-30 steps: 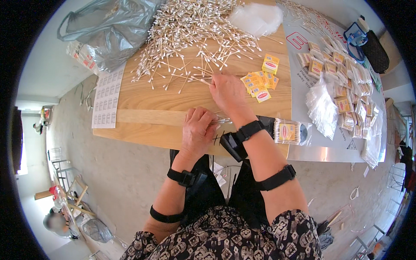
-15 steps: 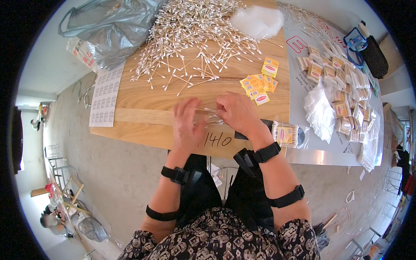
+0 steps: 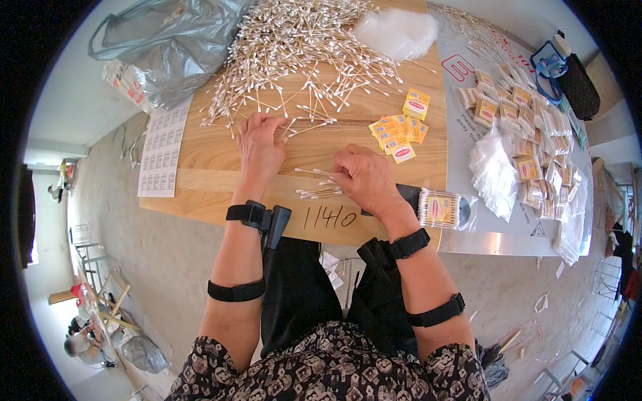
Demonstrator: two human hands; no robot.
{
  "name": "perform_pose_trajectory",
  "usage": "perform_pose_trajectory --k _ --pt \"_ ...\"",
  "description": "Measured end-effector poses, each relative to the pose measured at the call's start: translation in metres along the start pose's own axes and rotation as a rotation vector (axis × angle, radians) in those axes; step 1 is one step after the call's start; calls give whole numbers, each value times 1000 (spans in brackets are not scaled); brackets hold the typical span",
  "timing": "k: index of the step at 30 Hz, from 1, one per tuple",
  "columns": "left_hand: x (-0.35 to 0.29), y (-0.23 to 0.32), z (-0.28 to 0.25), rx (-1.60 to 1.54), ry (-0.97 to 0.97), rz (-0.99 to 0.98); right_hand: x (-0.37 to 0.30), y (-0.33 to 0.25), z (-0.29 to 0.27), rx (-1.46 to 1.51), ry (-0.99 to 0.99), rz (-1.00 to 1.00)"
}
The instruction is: Packaging a specific number of cotton swabs into plastic bags and sealing them.
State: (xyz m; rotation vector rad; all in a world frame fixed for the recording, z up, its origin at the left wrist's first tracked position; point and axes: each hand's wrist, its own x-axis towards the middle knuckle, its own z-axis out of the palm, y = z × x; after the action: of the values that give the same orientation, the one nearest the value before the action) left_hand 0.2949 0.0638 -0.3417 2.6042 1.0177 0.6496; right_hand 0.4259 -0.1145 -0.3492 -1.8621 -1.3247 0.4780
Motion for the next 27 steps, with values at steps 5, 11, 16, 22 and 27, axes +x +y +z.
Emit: perform_pose_trajectory --k 5,11,16,22,27 --pt "2 -3 5 48 27 64 -1 1 0 13 -6 6" --pt "3 2 6 72 -8 87 -1 2 2 35 -6 -1" --pt "-2 16 11 27 -38 114 -2 2 1 2 6 -8" --pt "-21 34 13 -95 -147 204 -5 -3 -2 31 0 -57" --pt "-52 57 1 -130 -208 284 -24 11 1 244 143 -25"
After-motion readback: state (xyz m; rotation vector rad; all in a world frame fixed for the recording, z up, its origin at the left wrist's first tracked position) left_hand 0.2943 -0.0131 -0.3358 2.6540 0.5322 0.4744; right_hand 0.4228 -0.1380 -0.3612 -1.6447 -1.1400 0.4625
